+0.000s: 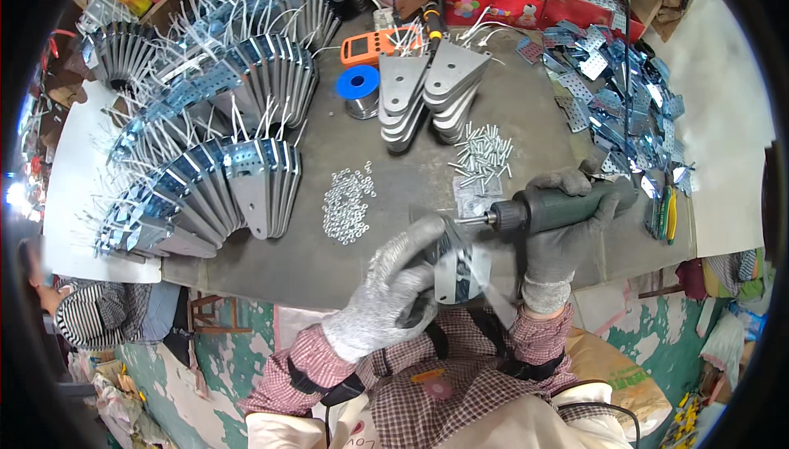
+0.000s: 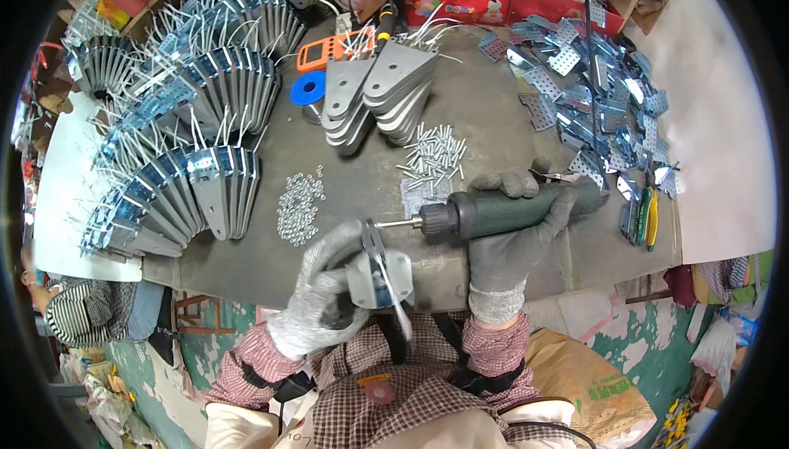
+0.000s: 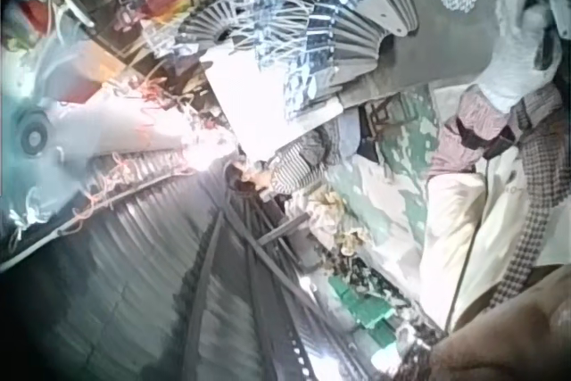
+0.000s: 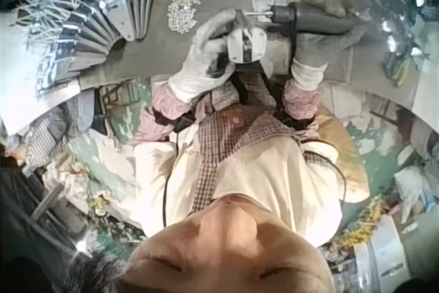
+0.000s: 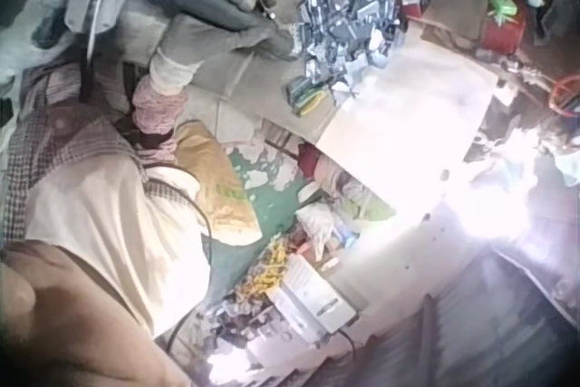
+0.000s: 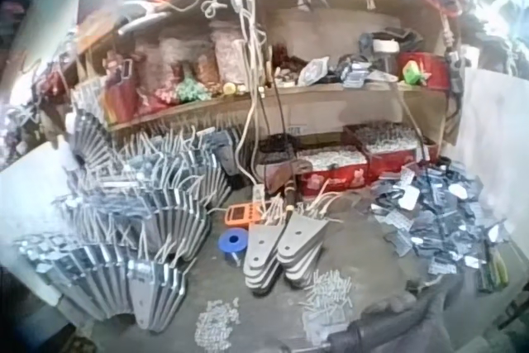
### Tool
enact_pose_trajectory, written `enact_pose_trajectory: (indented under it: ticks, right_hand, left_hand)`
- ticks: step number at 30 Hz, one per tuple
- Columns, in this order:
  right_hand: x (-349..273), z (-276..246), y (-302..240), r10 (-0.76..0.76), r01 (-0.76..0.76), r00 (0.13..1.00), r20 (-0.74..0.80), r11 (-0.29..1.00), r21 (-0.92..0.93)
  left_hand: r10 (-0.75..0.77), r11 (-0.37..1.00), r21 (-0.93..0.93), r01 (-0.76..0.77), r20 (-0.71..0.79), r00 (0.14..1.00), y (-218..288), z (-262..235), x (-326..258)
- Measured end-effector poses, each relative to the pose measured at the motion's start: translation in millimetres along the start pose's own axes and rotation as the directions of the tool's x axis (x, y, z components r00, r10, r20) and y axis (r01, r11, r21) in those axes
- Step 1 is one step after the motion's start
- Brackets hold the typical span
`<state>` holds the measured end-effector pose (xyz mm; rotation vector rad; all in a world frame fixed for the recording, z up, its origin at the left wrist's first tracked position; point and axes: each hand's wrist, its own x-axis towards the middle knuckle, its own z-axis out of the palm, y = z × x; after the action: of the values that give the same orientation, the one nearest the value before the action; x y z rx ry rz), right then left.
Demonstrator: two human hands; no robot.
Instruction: Assembling metal brackets with plastic pins and components using a powered screwdriver.
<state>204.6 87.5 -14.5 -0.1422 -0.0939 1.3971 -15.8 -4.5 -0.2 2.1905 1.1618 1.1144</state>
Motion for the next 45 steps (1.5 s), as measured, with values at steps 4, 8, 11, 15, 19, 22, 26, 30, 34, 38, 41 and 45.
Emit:
enact_pose_trajectory:
  ticks: [4, 8, 11, 15, 19, 22, 26, 30, 34, 38, 41, 45]
  right_hand:
    - [1.7, -18.1, 2.9, 0.103, -0.103, 0.993, -0.049, 0.995, 0.002]
    - [1.4, -22.3, 6.6, 0.145, -0.150, 0.985, -0.098, 0.988, -0.047]
    - [2.1, -17.8, 5.6, 0.130, -0.136, 0.988, -0.088, 0.988, -0.067]
    - [3.6, -21.8, 4.8, 0.129, -0.137, 0.987, -0.099, 0.987, -0.087]
    - [3.2, -23.3, 5.4, 0.166, -0.173, 0.981, -0.103, 0.983, -0.065]
    - [5.8, -27.1, 3.3, 0.157, -0.164, 0.984, -0.084, 0.982, -0.090]
    - [7.8, -28.4, -0.3, 0.150, -0.157, 0.986, -0.075, 0.983, -0.099]
    - [6.1, -25.3, 3.7, 0.164, -0.172, 0.981, -0.101, 0.982, -0.075]
    - [6.6, -27.2, 1.5, 0.176, -0.182, 0.979, -0.106, 0.982, -0.051]
    - [5.6, -28.0, 2.6, 0.173, -0.178, 0.977, -0.127, 0.983, -0.034]
    - [4.3, -24.3, 5.3, 0.149, -0.159, 0.978, -0.143, 0.986, -0.057]
    - [3.9, -25.4, 5.4, 0.128, -0.140, 0.981, -0.146, 0.988, -0.069]
  left_hand:
    - [-0.049, 0.998, -0.052, 0.048, -0.025, 0.998, -4.5, 4.9, -23.9]
    - [-0.263, 0.871, 0.330, 0.365, -0.315, 0.912, -13.5, -17.7, 7.4]
    - [-0.233, 0.577, 0.795, 0.187, -0.059, 0.971, -32.8, -38.0, 28.3]
    - [-0.290, 0.457, 0.878, -0.141, 0.297, 0.910, -43.0, -39.9, 30.4]
    - [-0.220, 0.517, 0.834, -0.193, 0.348, 0.912, -48.6, -45.3, 36.6]
    - [-0.214, 0.601, 0.791, -0.113, 0.296, 0.931, -55.6, -46.8, 38.6]
    - [-0.279, 0.892, 0.359, 0.276, -0.044, 0.959, -34.4, -32.2, 23.4]
    - [-0.341, 0.920, -0.258, 0.294, -0.162, 0.926, -12.2, -0.4, 7.2]
    - [-0.355, 0.935, -0.079, 0.347, -0.186, 0.916, -3.3, 6.1, 4.3]
    - [-0.326, 0.940, 0.055, 0.336, -0.148, 0.934, 0.5, 7.0, 5.0]
    - [-0.311, 0.939, 0.107, 0.328, -0.153, 0.938, 4.9, 6.1, 8.5]
    - [-0.297, 0.939, 0.131, 0.317, -0.149, 0.943, 6.5, 6.1, 10.8]
